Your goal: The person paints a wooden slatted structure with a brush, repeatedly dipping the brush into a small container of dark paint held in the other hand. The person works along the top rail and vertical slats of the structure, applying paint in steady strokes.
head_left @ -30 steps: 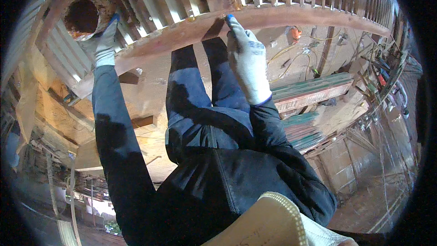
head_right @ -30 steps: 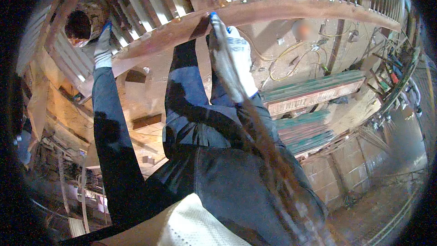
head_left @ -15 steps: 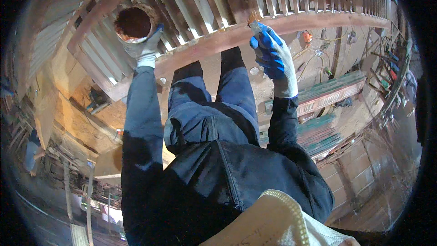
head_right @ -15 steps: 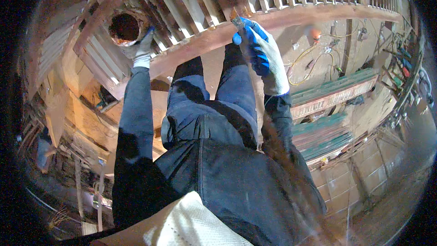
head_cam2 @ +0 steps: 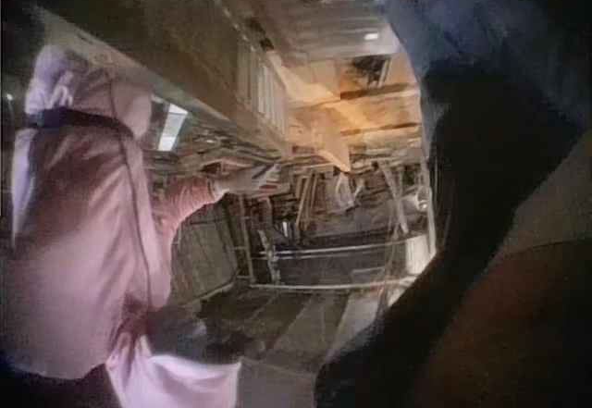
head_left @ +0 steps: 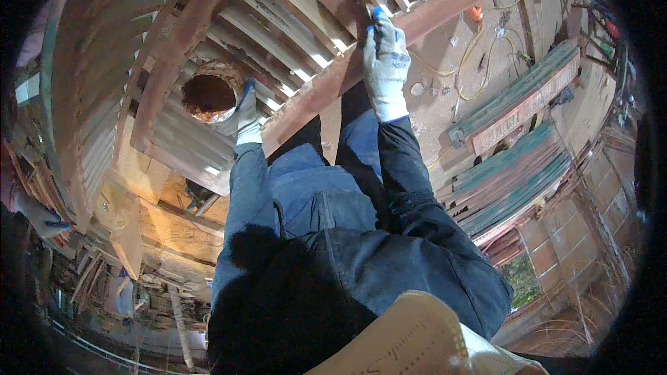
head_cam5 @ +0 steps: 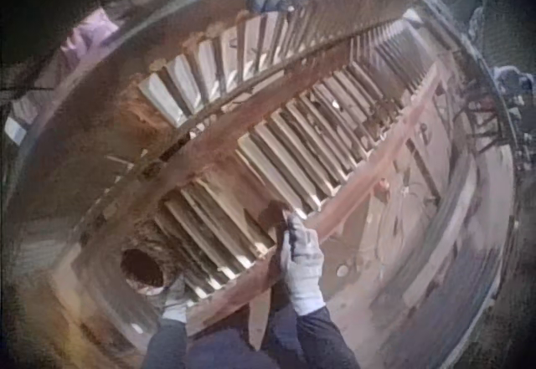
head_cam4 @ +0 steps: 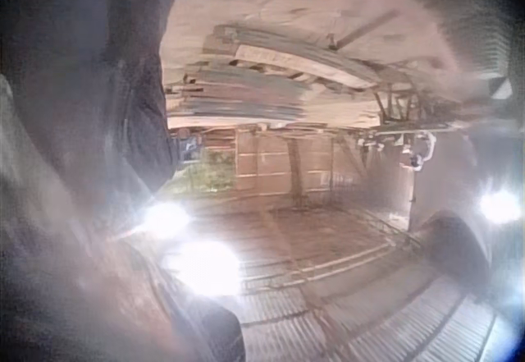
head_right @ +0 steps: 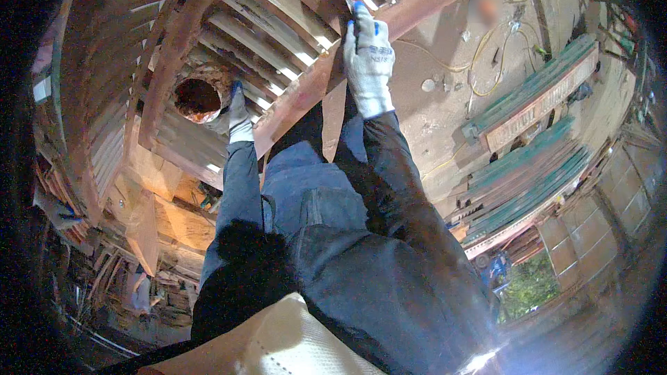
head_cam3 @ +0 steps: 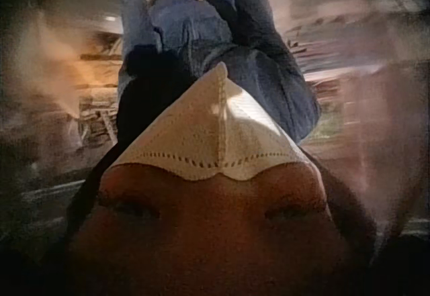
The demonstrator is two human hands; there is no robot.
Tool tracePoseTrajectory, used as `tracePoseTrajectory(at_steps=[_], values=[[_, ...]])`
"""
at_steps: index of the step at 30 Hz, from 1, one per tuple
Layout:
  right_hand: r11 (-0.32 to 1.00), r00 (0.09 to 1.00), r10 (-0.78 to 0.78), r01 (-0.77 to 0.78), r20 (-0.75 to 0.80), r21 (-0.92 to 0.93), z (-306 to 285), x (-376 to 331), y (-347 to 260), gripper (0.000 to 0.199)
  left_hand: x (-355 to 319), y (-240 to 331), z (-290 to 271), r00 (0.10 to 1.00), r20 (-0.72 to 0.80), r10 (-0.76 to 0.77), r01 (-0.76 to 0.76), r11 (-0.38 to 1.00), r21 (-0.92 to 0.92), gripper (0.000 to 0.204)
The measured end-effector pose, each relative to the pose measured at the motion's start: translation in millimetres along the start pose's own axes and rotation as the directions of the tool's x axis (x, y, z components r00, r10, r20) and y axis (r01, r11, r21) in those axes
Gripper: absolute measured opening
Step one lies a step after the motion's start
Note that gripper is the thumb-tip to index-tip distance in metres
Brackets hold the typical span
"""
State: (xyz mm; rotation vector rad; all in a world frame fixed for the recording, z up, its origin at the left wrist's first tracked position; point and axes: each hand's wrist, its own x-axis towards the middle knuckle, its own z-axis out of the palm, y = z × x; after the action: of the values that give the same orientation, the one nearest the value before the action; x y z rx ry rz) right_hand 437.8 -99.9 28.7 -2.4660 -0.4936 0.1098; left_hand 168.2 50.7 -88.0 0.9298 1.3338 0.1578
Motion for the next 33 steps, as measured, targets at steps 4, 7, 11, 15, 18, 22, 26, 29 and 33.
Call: tracePoseTrajectory(at_steps=[4,7,11,15,18,22,26,29,33], values=[[0.977,0.998,0.057,-0.056,-0.002,-0.204,12.2,-3.0,-8.2,0.037,4.7,1.4,-1.8,0.995,-0.08,0.057,-0.058,0.998,-0.011,0.03],[0.943,0.994,0.112,-0.101,0.015,-0.317,16.4,-6.2,-12.7,0.034,-1.4,9.8,1.7,0.987,-0.037,0.157,-0.155,0.987,0.033,0.029],[0.913,0.991,0.135,-0.134,-0.024,-0.386,21.0,-9.6,-11.6,0.042,10.6,-11.1,0.0,0.996,-0.011,0.084,-0.085,0.996,-0.018,0.035],[0.919,0.988,0.146,-0.15,-0.038,-0.365,28.5,-9.4,-24.9,0.039,51.7,-61.3,-36.1,0.997,-0.072,0.007,-0.009,0.999,-0.038,0.042],[0.9,0.983,0.17,-0.182,-0.066,-0.396,22.7,-12.6,-17.5,0.036,47.9,-57.9,-12.0,0.968,-0.148,0.201,-0.185,0.976,0.114,0.045],[0.918,0.971,0.229,-0.239,-0.069,-0.316,12.6,-16.5,-25.4,0.033,59.3,-50.3,-50.6,0.998,0.022,0.062,-0.054,0.962,-0.268,0.046],[0.94,0.966,0.228,-0.252,-0.125,-0.23,-6.8,-24.5,-10.8,0.034,18.2,-24.2,-1.2,0.993,0.116,-0.037,0.047,0.996,-0.081,0.042],[0.98,0.981,0.149,-0.163,-0.126,-0.117,-18.0,-15.2,-26.6,0.034,23.2,-28.7,-19.1,0.998,0.033,0.06,-0.052,0.979,-0.196,0.043],[0.971,0.991,0.099,-0.117,-0.095,-0.208,-10.6,2.6,-33.5,0.033,16.3,-23.1,-10.9,0.986,0.035,0.165,-0.165,0.986,-0.028,0.046]])
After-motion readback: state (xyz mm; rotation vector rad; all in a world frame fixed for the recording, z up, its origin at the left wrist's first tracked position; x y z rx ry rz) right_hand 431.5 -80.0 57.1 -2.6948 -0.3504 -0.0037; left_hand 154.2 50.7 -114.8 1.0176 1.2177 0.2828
